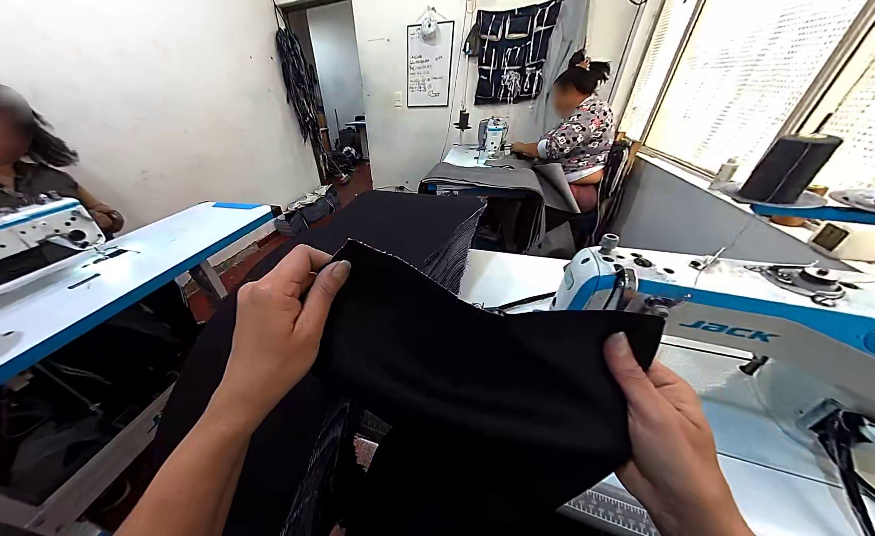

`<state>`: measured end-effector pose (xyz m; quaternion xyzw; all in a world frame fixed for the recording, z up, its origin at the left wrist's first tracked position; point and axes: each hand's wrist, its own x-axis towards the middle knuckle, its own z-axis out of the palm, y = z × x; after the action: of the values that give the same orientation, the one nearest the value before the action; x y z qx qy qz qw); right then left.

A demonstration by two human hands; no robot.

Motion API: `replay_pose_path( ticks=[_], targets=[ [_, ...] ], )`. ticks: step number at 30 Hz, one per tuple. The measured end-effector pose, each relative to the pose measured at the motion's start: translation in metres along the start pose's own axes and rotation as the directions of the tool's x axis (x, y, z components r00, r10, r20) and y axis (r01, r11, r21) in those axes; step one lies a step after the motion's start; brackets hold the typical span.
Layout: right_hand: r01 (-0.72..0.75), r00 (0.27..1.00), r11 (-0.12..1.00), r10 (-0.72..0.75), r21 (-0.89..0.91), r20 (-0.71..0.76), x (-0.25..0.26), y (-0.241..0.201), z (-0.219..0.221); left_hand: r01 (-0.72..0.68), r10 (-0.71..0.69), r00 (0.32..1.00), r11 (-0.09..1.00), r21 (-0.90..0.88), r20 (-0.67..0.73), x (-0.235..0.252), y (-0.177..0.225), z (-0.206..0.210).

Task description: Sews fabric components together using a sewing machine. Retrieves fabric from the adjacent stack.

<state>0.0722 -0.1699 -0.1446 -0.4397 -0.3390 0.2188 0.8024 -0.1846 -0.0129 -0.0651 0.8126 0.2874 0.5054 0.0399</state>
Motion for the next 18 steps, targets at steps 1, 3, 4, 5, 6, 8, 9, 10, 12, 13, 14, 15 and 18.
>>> replay_pose_path(
  ticks=[1,3,4,5,6,8,9,10,12,13,14,15,18],
  targets=[
    [-0.013,1.0,1.0,0.013,-0.01,-0.008,-0.002,0.004,-0.004,-0.001,0.001,1.0,1.0,0.001,0.014,-0.001,-0.001,0.005],
    [-0.02,1.0,1.0,0.02,-0.021,-0.021,-0.006,0.01,-0.012,-0.008,0.008,0.999,1.0,-0.01,0.037,-0.003,-0.002,0.015],
    [-0.015,0.999,1.0,0.014,-0.027,-0.028,-0.007,0.013,-0.015,-0.016,0.017,0.999,1.0,-0.022,0.046,-0.004,-0.003,0.02],
    [-0.01,0.999,0.999,0.009,-0.031,-0.04,-0.009,0.015,-0.019,-0.029,0.031,0.998,0.999,-0.037,0.055,-0.005,-0.004,0.025],
    [-0.009,0.999,1.0,0.008,-0.028,-0.05,-0.01,0.016,-0.022,-0.046,0.05,0.997,0.997,-0.057,0.061,-0.006,-0.005,0.03],
    [-0.025,0.997,1.0,0.024,-0.018,-0.067,-0.012,0.019,-0.028,-0.086,0.092,0.993,0.993,-0.077,0.069,-0.006,-0.009,0.04],
    [-0.04,0.996,0.999,0.039,-0.016,-0.077,-0.013,0.021,-0.031,-0.098,0.103,0.992,0.993,-0.069,0.074,-0.006,-0.009,0.045],
    [-0.053,0.995,0.998,0.051,-0.028,-0.083,-0.013,0.025,-0.035,-0.104,0.108,0.991,0.993,-0.048,0.081,-0.006,-0.009,0.049],
    [-0.028,0.998,0.979,0.017,-0.204,-0.053,-0.015,0.033,-0.049,-0.108,0.11,0.989,0.994,-0.026,0.097,-0.006,-0.009,0.055],
    [0.053,0.998,0.903,-0.06,-0.427,-0.002,-0.014,0.039,-0.06,-0.114,0.118,0.987,0.993,-0.038,0.107,-0.005,-0.009,0.057],
    [0.185,0.98,0.703,-0.181,-0.687,0.078,-0.011,0.043,-0.071,-0.132,0.14,0.983,0.988,-0.074,0.119,-0.004,-0.008,0.06],
    [0.313,0.937,0.496,-0.3,-0.81,0.178,-0.006,0.042,-0.077,-0.163,0.182,0.974,0.977,-0.136,0.134,-0.003,-0.005,0.064],
    [0.547,0.828,0.373,-0.378,-0.75,0.415,0.003,0.007,-0.056,-0.275,0.379,0.906,0.867,-0.416,0.192,0.002,0.032,0.081]
  ],
)
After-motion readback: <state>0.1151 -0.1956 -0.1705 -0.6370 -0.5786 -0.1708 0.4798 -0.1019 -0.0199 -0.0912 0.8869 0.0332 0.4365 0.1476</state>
